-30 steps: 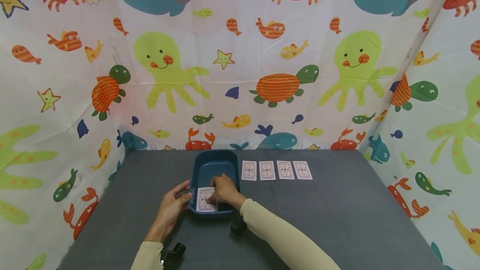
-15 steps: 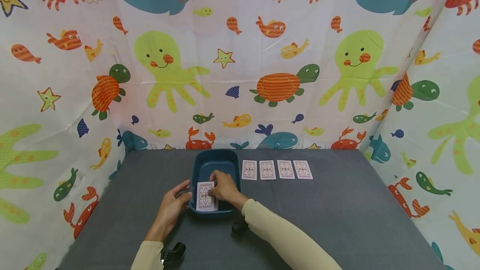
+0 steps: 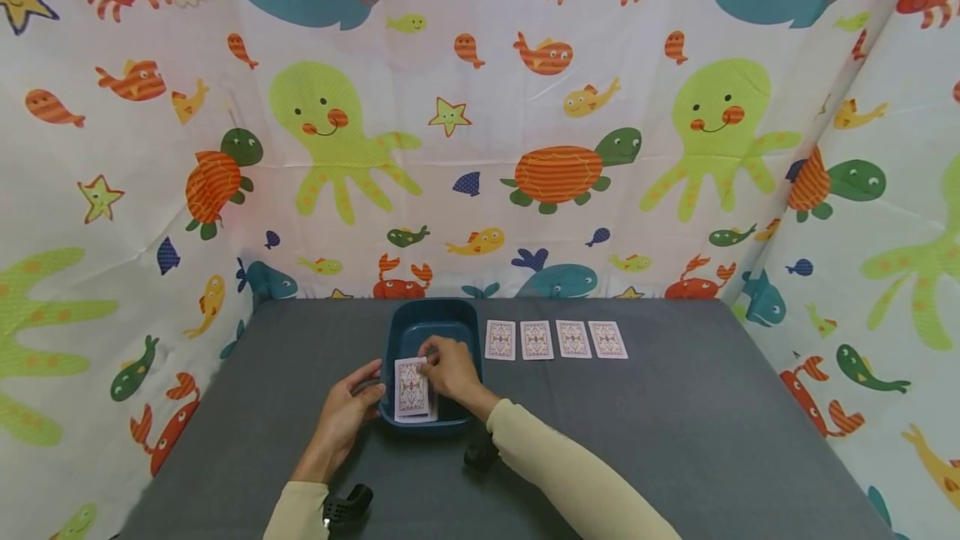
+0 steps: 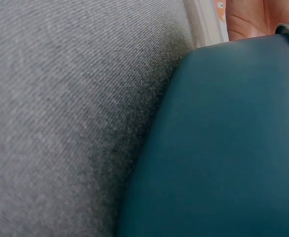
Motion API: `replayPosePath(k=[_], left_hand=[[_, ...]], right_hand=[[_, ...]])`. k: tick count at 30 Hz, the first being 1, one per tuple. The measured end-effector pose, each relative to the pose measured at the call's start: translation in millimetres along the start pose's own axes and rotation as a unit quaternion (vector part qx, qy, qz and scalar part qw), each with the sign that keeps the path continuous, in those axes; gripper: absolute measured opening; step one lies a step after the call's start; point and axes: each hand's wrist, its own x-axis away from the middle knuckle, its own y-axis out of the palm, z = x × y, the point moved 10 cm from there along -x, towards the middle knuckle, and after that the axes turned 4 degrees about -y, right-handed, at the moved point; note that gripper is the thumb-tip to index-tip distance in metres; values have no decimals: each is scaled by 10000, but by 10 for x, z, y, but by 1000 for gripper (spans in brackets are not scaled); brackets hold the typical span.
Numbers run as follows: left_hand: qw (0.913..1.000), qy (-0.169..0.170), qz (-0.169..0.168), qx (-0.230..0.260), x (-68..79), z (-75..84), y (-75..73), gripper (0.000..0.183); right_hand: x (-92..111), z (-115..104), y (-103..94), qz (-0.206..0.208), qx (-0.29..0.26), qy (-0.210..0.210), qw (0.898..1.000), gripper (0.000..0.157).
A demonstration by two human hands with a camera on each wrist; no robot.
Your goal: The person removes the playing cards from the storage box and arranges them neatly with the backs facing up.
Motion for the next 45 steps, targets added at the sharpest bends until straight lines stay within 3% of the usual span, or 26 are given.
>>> replayPosePath(k=[16,26,45], left_hand=[[10000,11,37,-28,4,-9,-11,49],[9999,-21,81,-98,-24,-19,-7,49],[9998,-16,122,-165,1,-14,-11,48]], right_hand=[[30,-72,-243,840,-510,-58,9951,8],[91,-76,-392,889,-887,112,9920,8],[345,-161,-669,1049,-1122,-239,9878,9]])
